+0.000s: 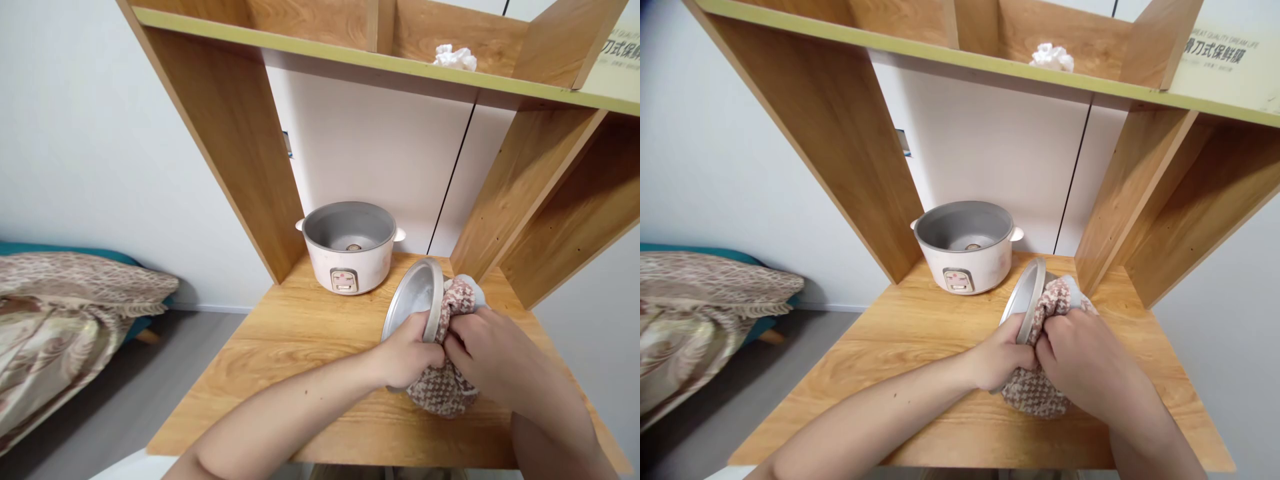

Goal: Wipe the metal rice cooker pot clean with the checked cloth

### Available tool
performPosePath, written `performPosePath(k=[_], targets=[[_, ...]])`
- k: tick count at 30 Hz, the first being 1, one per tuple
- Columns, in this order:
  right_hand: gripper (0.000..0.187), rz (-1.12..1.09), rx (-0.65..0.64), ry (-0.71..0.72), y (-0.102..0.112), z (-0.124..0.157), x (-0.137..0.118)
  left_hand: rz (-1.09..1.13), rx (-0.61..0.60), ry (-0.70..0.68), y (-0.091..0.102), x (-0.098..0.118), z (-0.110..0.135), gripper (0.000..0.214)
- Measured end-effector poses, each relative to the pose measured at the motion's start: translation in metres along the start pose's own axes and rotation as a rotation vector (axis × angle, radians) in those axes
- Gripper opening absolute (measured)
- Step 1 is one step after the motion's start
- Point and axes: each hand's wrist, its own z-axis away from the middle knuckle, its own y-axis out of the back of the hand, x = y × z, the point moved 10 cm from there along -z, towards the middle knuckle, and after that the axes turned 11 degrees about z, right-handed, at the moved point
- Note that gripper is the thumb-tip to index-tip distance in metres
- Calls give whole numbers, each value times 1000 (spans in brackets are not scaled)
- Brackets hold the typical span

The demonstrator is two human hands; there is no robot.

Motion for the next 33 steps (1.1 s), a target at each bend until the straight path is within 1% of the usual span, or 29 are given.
performPosePath(k=[2,8,13,16,18,21,27,29,31,33], targets=[[31,-3,6,6,0,3,-3,22,4,10,1,-2,-1,25],[33,-29,4,-103,4,-5,4,19,-16,-17,-1,3,-1,25],[34,-27,-3,-315,6,-14,31,-53,18,19,2,-1,2,28],[35,-65,-9,-364,6,-22,44,-82,-7,58,-1,-6,3,27],[35,-71,-19,-373,5,-26,49,-87,-26,47,-3,-5,4,24],[34,-27,-28,-364,3,-29,50,-80,-25,21,-5,-2,4,24],[33,108,-54,-336,3,-19,40,-104,-19,60,-3,-6,4,27],[32,112,-50,-274,4,-14,32,-100,-6,55,-1,-6,4,29],[31,116,-41,-145,3,-9,17,-92,1,35,0,-3,2,29],[30,126,-41,3,0,-3,0,-64,-7,22,-1,-2,1,24]])
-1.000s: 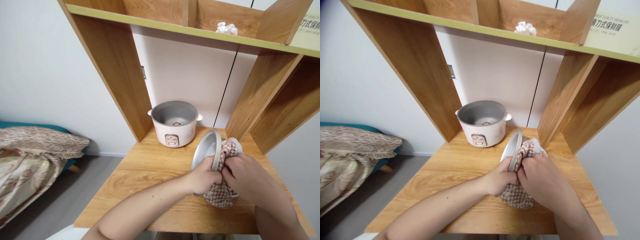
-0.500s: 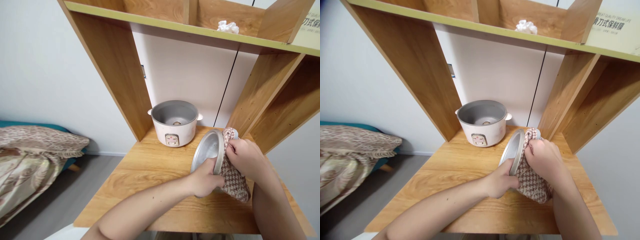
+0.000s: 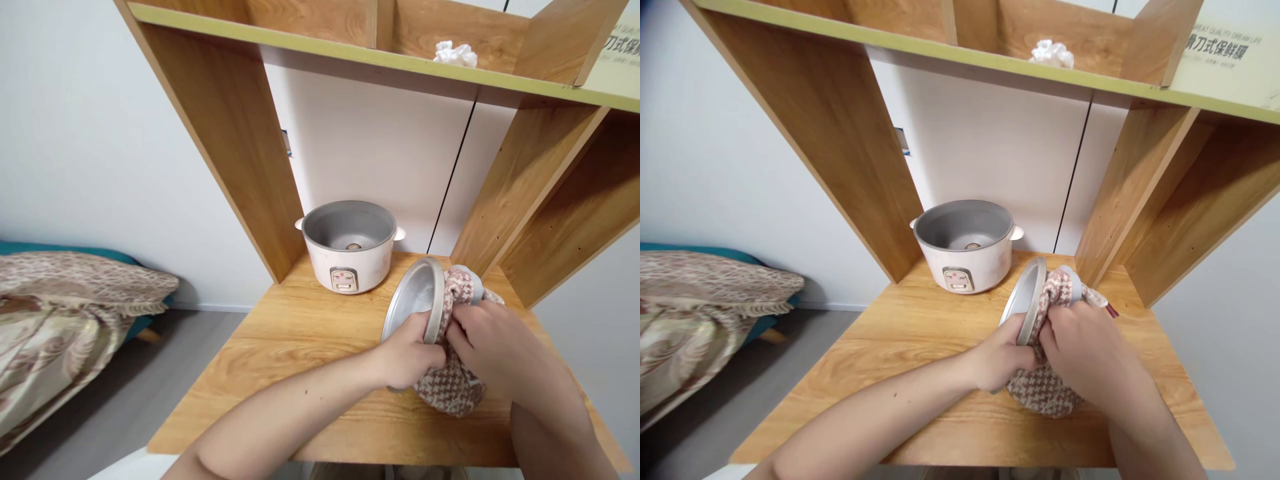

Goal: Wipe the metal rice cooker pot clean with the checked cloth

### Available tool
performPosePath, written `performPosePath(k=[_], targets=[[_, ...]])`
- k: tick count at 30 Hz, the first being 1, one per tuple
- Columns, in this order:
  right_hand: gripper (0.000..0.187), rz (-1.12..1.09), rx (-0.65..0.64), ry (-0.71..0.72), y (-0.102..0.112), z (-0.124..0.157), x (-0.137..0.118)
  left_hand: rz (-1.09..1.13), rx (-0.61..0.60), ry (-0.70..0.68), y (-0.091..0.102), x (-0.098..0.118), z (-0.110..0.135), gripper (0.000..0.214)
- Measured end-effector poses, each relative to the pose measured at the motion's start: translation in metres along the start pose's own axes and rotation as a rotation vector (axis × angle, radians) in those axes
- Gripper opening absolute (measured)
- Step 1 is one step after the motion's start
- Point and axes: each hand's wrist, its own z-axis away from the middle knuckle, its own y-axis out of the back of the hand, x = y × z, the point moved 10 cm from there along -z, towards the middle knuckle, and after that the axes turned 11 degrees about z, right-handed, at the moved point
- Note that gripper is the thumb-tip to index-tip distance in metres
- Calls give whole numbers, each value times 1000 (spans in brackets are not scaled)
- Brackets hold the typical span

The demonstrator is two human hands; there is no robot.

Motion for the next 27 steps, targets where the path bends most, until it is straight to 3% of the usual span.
performPosePath(k=[3,10,17,23,27], targets=[[31,-43,17,20,-1,4,-6,38,-14,-8,-1,1,-2,18],[34,-115,-9,-305,1,-9,29,7,17,-4,3,0,1,29],[35,-108,-20,-366,-1,-24,44,7,55,85,5,-14,3,25],[31,-8,-29,-287,-1,-12,33,-8,2,61,1,-9,2,32],[32,-38,-1,-36,-1,2,8,-9,-11,11,0,-1,0,27]])
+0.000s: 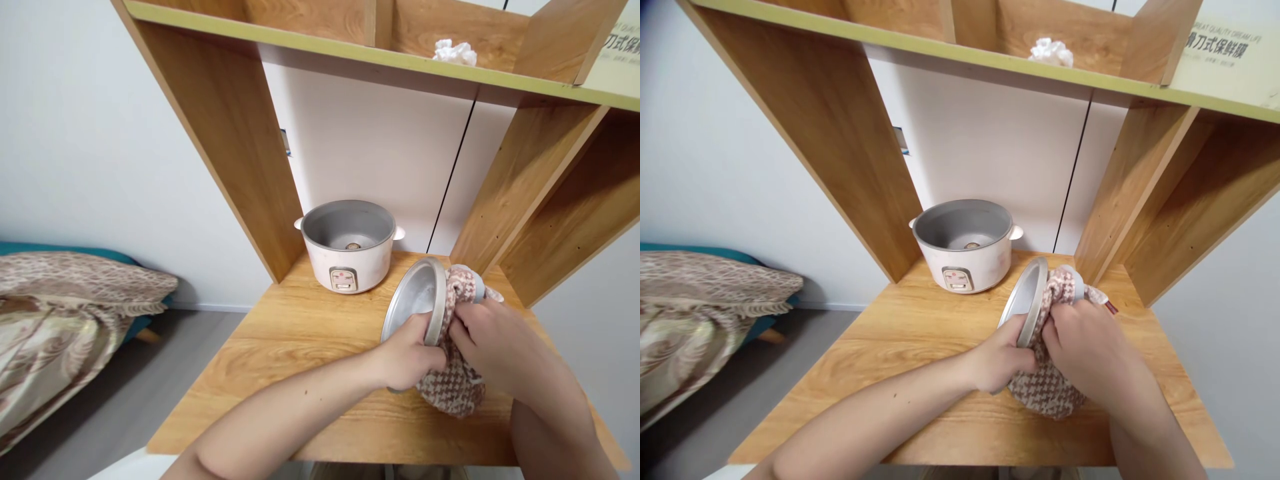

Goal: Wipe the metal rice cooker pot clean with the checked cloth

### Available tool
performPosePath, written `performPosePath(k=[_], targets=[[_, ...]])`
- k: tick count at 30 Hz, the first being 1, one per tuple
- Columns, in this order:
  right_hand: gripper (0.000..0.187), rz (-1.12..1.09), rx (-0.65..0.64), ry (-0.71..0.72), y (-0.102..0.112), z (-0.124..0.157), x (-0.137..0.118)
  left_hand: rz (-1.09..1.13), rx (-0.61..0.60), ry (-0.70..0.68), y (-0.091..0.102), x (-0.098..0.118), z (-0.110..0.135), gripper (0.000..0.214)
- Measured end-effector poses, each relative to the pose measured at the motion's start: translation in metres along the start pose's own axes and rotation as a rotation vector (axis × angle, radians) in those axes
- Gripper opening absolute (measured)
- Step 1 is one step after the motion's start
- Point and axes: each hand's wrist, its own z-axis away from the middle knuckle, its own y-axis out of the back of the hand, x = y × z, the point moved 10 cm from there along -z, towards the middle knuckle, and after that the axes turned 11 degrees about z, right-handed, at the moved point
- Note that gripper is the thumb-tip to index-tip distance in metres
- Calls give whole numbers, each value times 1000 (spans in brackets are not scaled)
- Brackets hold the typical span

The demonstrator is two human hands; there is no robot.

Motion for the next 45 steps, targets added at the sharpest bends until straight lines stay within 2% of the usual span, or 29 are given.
performPosePath(k=[2,4,6,10,12,16,21,27,31,34,37,39,45], targets=[[32,-28,-5,112,-2,7,-12,12,-12,-6,-1,1,-1,25],[32,-80,-24,134,-3,9,-16,24,-20,-7,-3,1,-1,27],[33,-136,-32,58,-2,4,-10,21,-13,-18,-2,2,0,29],[35,-158,-17,-212,4,-10,17,-14,4,-39,0,4,2,37],[36,-139,-4,-279,5,-14,25,-21,0,-24,0,2,2,41],[34,-144,-10,-193,3,-11,20,-21,-12,-4,-1,0,1,41],[31,-189,-53,-26,0,2,-1,-27,-56,-65,-6,7,0,30],[35,-160,-28,-275,5,-10,23,-38,2,-37,-1,6,2,43],[35,-157,-36,-192,3,-11,20,-58,-17,-36,-4,5,3,38],[33,-205,-81,-55,-2,-2,4,-45,-20,-54,-4,5,1,27],[33,-218,-97,38,-4,4,-9,-16,-13,-75,-3,7,1,25],[33,-209,-73,-2,-1,2,-7,-9,-11,-75,-3,8,1,27],[36,-154,-32,-259,2,-12,24,-58,-18,-50,-4,6,3,36]])
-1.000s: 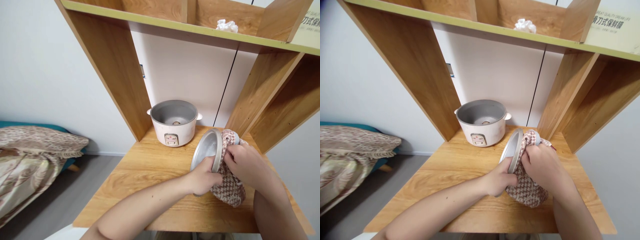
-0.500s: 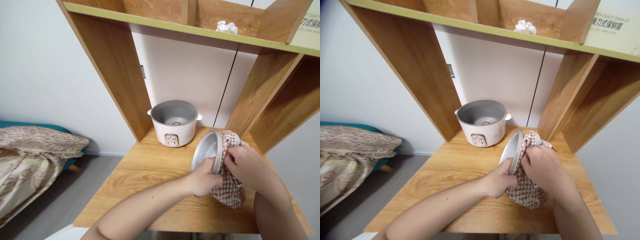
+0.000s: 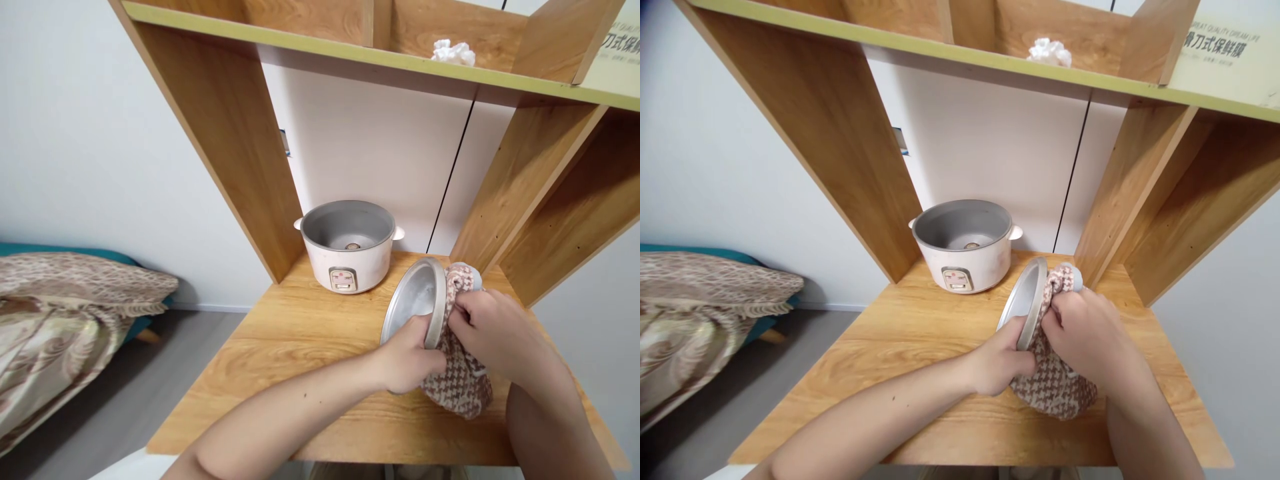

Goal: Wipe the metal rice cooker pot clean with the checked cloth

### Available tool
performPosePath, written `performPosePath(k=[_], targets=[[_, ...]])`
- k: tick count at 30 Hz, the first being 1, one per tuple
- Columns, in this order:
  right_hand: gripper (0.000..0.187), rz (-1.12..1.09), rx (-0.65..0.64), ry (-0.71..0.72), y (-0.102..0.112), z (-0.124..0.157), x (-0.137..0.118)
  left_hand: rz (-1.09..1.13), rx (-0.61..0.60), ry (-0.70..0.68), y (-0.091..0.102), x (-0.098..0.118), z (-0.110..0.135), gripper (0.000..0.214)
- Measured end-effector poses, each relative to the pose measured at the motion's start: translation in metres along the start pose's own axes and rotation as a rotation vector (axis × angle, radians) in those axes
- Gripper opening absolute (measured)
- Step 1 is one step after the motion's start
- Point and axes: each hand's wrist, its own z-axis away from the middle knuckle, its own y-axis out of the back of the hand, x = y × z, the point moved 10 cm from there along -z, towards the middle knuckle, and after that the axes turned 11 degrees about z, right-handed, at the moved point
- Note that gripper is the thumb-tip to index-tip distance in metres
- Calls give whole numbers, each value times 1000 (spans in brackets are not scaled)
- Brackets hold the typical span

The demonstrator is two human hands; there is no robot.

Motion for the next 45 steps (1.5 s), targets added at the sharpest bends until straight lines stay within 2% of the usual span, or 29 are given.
performPosePath(k=[4,8,13,15,20,26,32,37,41,45], targets=[[36,-3,11,11,2,-6,3,10,-1,10,0,-3,1,45],[36,2,9,59,4,0,1,-33,10,22,0,-5,0,48],[33,-70,-90,293,-6,19,-25,24,34,-1,4,-3,-2,30],[32,-55,-94,327,-8,23,-32,53,30,-18,4,-1,-2,27],[33,-53,-73,239,-7,17,-29,66,39,-1,5,-2,-2,31],[35,-68,0,46,2,-1,-4,-16,1,-17,2,2,-1,44],[34,-52,30,-40,3,-18,11,-13,16,49,3,-8,0,25],[34,84,25,-31,2,-14,6,22,10,47,1,-7,0,24],[33,108,-8,40,-1,1,-2,21,15,26,2,-4,-1,30],[31,111,-16,311,-6,17,-28,57,39,19,4,-4,-3,25]])
